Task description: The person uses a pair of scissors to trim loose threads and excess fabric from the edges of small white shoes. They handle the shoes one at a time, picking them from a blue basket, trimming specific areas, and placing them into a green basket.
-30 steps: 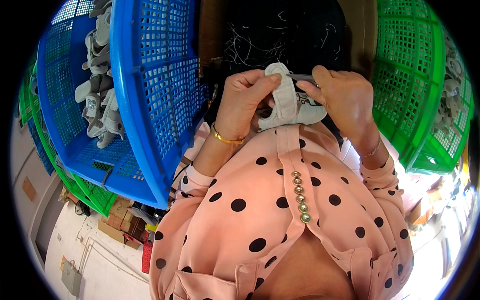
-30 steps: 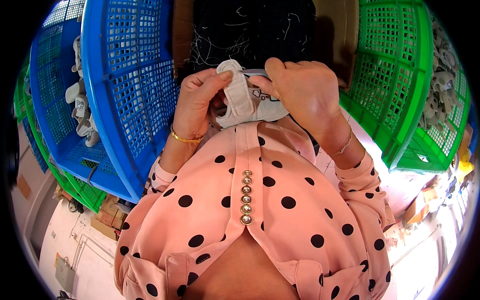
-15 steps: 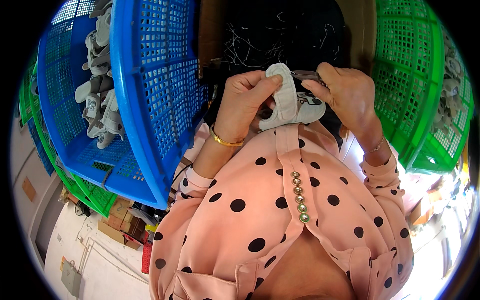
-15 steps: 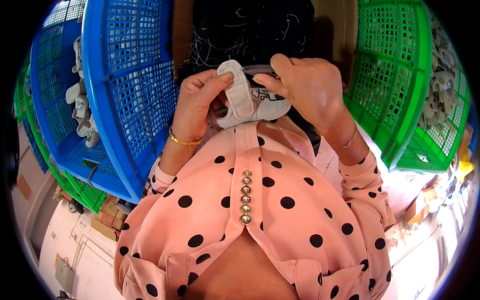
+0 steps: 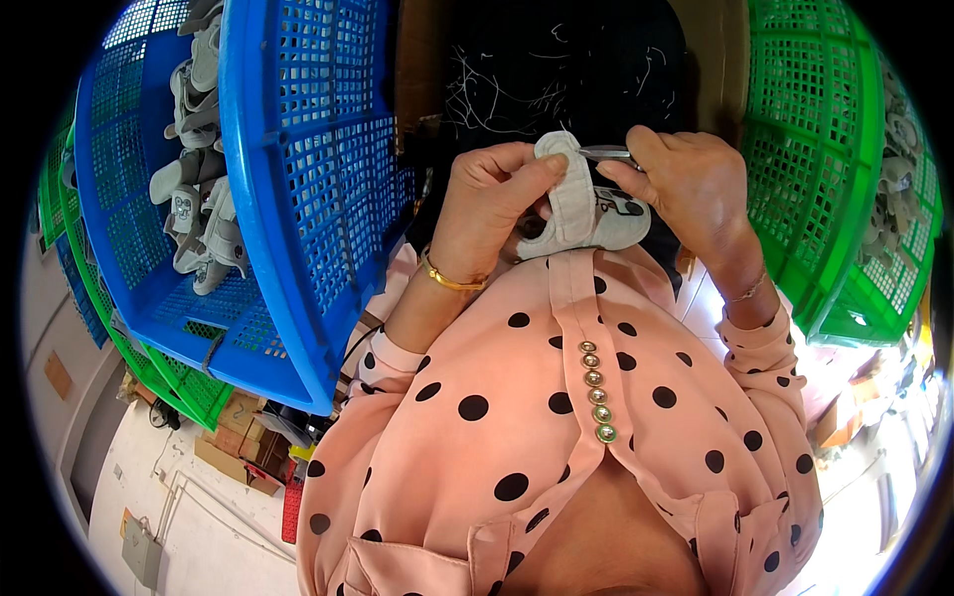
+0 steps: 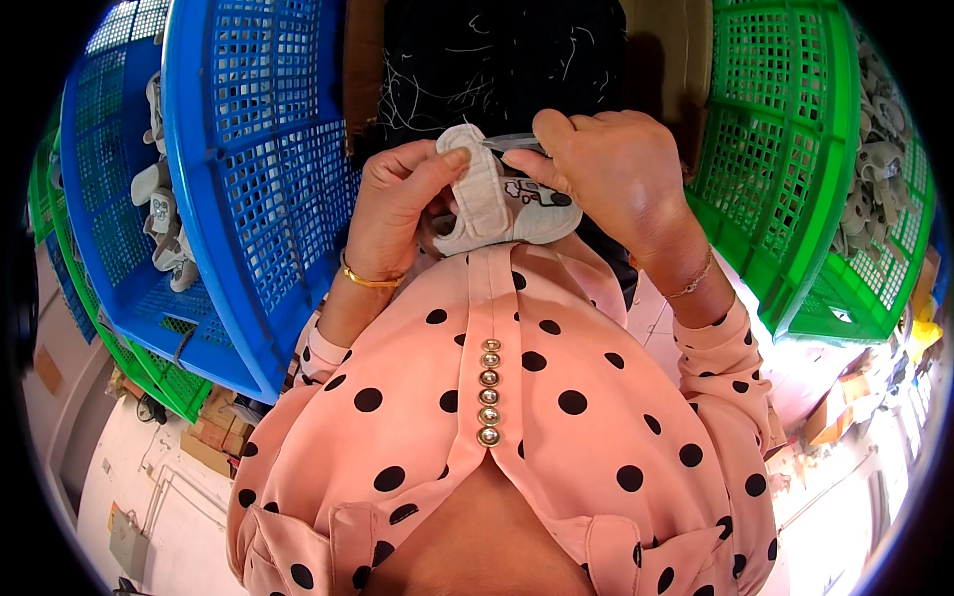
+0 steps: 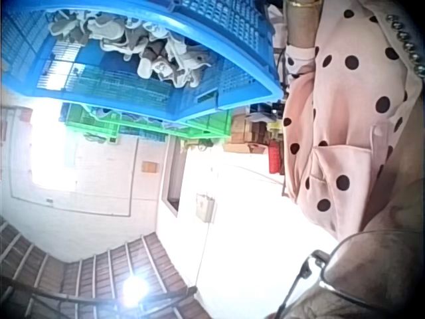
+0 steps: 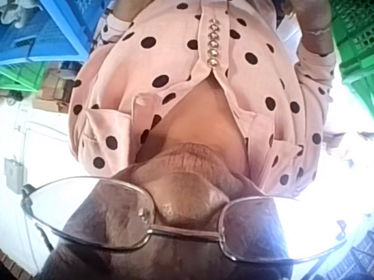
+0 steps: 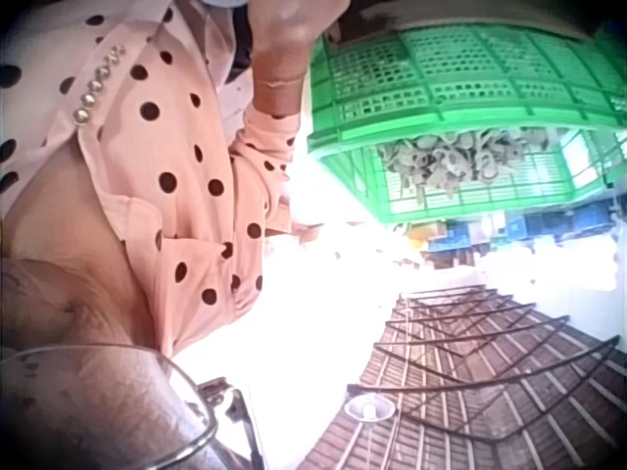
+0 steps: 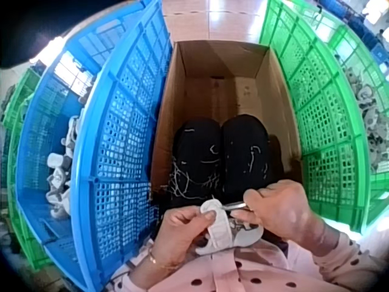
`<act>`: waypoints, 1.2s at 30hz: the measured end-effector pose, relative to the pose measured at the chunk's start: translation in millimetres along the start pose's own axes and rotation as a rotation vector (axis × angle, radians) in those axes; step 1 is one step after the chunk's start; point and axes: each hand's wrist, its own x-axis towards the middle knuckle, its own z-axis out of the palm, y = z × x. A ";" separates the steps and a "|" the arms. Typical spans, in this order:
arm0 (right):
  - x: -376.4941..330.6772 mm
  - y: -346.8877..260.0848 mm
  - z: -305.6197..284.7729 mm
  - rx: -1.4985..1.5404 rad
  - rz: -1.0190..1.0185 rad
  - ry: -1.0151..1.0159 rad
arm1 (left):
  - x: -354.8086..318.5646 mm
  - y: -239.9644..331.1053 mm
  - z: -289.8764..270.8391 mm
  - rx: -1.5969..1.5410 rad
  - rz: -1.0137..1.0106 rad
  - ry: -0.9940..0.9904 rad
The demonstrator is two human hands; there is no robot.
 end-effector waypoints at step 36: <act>18.1 -12.2 14.1 0.848 0.374 -0.280 | 19.0 6.5 -22.8 0.228 -0.044 -0.295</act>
